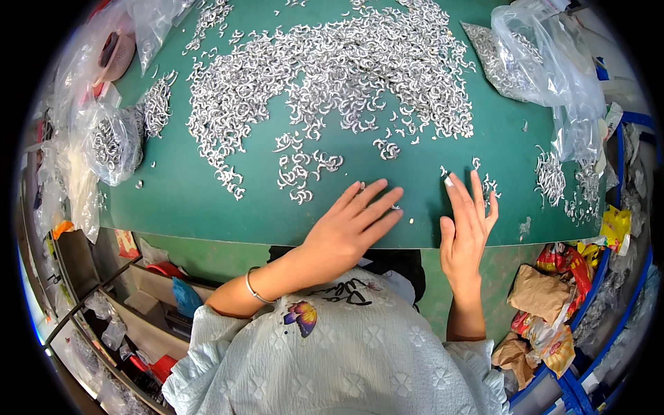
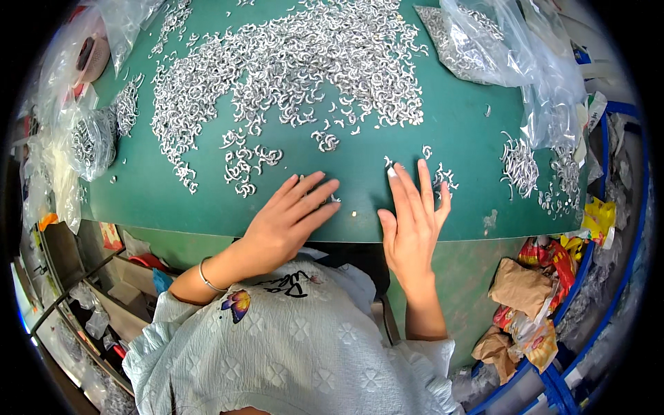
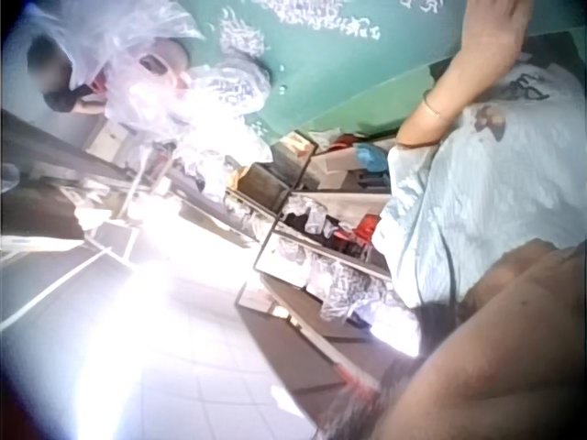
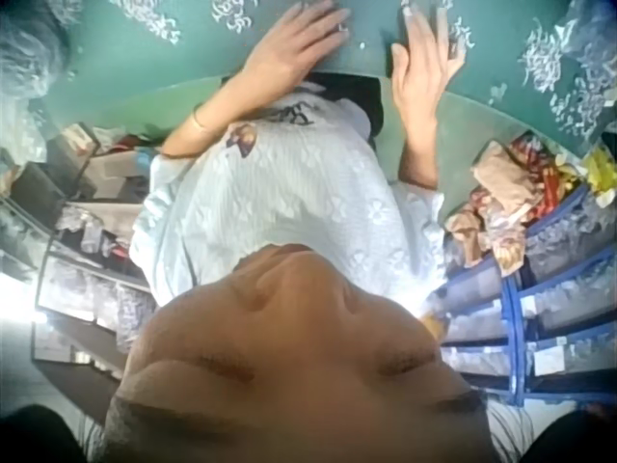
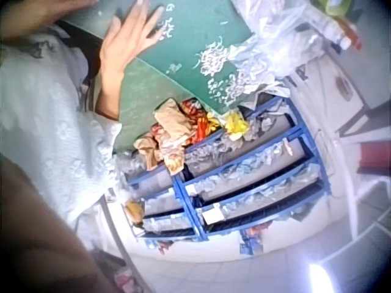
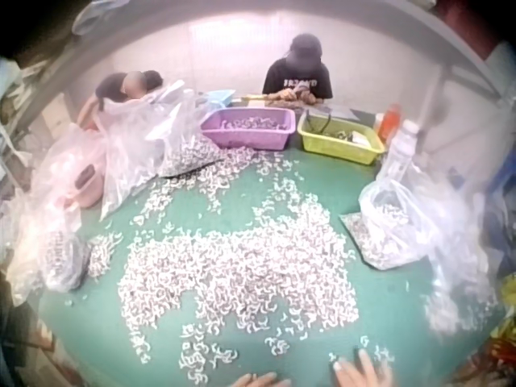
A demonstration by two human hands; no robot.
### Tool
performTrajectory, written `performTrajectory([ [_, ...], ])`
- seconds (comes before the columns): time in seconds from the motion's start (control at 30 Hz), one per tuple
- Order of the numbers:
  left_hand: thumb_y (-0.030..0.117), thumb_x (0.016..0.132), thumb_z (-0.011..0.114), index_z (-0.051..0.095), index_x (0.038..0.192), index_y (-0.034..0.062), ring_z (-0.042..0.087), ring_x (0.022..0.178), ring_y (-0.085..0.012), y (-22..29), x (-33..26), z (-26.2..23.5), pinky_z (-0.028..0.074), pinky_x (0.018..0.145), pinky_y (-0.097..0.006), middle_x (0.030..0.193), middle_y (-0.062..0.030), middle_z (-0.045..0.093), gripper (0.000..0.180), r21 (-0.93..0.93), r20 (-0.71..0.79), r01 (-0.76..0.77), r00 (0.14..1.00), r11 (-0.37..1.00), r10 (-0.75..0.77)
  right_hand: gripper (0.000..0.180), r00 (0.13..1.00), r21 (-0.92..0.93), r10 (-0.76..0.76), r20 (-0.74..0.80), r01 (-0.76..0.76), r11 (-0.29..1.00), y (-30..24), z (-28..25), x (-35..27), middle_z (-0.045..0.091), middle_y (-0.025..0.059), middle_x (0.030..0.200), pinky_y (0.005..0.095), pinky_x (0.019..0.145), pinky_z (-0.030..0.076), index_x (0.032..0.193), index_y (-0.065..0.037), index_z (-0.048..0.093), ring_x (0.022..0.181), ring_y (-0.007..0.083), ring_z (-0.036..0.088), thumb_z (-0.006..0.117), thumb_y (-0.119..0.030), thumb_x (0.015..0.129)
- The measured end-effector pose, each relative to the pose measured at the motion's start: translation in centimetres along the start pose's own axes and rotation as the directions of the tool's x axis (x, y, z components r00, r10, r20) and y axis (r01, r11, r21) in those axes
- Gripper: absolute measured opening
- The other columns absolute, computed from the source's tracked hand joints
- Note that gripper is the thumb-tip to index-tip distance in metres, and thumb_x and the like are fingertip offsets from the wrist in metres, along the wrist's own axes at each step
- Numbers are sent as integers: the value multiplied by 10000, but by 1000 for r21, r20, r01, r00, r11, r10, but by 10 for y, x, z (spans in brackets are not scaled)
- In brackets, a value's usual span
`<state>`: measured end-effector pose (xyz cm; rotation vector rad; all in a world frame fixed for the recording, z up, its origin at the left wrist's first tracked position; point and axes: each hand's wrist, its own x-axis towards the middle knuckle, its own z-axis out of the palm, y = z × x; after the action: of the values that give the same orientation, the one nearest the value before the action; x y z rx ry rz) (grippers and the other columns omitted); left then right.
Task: The person sorts through a large pile of small, crescent-shaped metal components on a green workbench by hand, picking out individual pieces and placing them into a plastic bag.
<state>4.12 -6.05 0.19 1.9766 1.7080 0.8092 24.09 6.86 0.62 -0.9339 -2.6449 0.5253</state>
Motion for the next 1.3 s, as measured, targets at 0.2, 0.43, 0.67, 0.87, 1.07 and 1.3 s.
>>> performTrajectory([
  [0.2,32,754,591,605,1179,-61,405,1357,-378,-3,-5,5,294,1119,-558,1391,-192,497,435,58,58,-62,997,996,59,443,984,285,-177,24,163,945,-30,13,45,510,135,1400,548,1113,232,1282,8,566,1372,342,405,641,-143,873],
  [0.43,-29,781,660,644,1123,-15,478,1311,-367,-7,-16,-5,355,1092,-530,1319,-145,576,343,10,-45,47,998,999,-47,440,964,259,-215,159,169,951,-24,10,29,537,109,1370,557,1102,267,1231,7,596,1349,318,437,697,-137,828],
  [0.67,-41,777,655,643,1123,-14,506,1284,-370,-7,-14,-3,377,1077,-533,1272,-150,599,347,-77,-108,38,993,996,-46,398,991,118,-123,51,117,986,-17,7,20,562,101,1341,550,1106,250,1180,2,629,1334,318,449,710,-105,805],
  [0.87,-52,775,653,643,1109,-18,524,1264,-370,-5,-10,-4,378,1073,-532,1258,-158,607,336,-98,-131,51,989,994,-64,352,989,214,-122,80,103,971,-24,6,16,586,100,1239,500,1037,315,1139,-18,647,1225,317,504,712,-106,805],
  [1.07,-69,771,655,648,1090,-18,537,1250,-364,-6,-12,-2,379,1072,-525,1236,-161,619,323,-78,-163,95,981,992,-107,349,996,103,-86,1,85,991,-20,12,11,598,99,1210,412,897,376,1137,-22,648,1090,297,543,706,-83,799],
  [1.3,-77,758,666,660,1079,12,572,1138,-348,-10,-14,-4,435,988,-477,1173,-140,621,334,-52,-254,128,957,990,-137,369,998,70,-58,23,57,996,-26,7,9,579,94,1243,407,866,367,1156,-60,665,1052,310,523,720,-101,793],
])
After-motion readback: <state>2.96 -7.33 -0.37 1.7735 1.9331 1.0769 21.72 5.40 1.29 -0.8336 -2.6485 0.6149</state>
